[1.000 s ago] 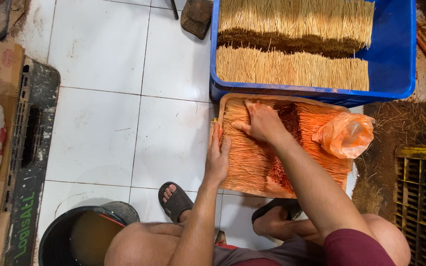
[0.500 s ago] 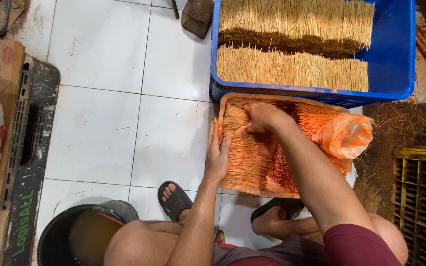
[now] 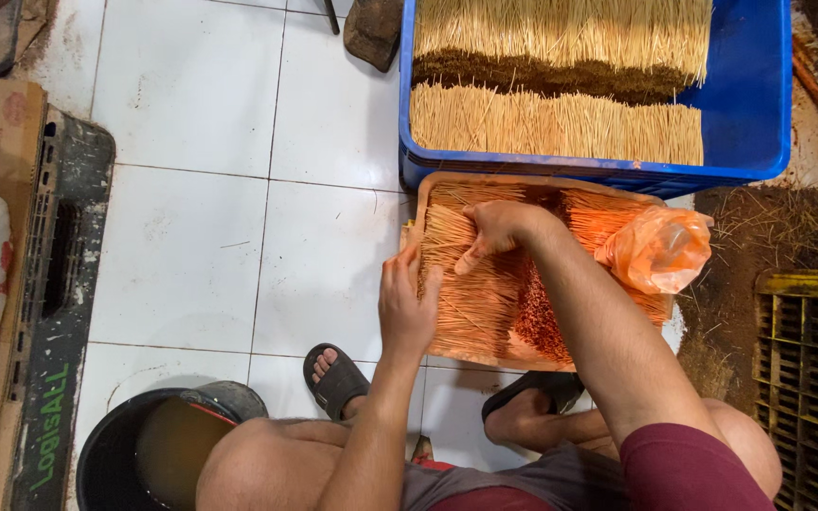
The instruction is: The person sits on the floor and repeatedly rubs a red powder onto bundles of thin wooden skewers arranged in a tray. They transfer coated skewers to a blue bin and continue applying the powder to new bundles.
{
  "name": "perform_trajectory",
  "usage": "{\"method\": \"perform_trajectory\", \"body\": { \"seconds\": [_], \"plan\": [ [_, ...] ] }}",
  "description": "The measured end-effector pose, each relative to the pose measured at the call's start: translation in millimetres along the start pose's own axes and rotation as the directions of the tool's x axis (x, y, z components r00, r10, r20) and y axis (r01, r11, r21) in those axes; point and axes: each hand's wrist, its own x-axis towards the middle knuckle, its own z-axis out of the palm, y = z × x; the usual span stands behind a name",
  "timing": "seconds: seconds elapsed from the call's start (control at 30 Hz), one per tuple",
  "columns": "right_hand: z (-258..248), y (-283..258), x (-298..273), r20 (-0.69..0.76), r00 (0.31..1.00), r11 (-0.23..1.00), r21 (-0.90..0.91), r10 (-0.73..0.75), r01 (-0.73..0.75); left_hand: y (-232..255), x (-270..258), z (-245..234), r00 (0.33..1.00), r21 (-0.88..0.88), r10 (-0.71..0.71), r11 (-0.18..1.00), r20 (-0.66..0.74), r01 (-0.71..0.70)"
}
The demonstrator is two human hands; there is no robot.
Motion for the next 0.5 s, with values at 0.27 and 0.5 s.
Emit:
{"method": "perform_trajectory", "body": {
  "seconds": [0.27,0.5],
  "plan": [
    [16,7,-1,0.104,0.994,0.994,0.103,-0.04,0.029,-2,-56,14,0.835,0.342,0.111,0.877,0.539,-0.338],
    [33,33,-2,0.184,0.974,0.911,0.41,-0.132,0.046,-22,-50,34,0.87,0.255,0.124,0.928,0.478,-0.272]
  ]
}}
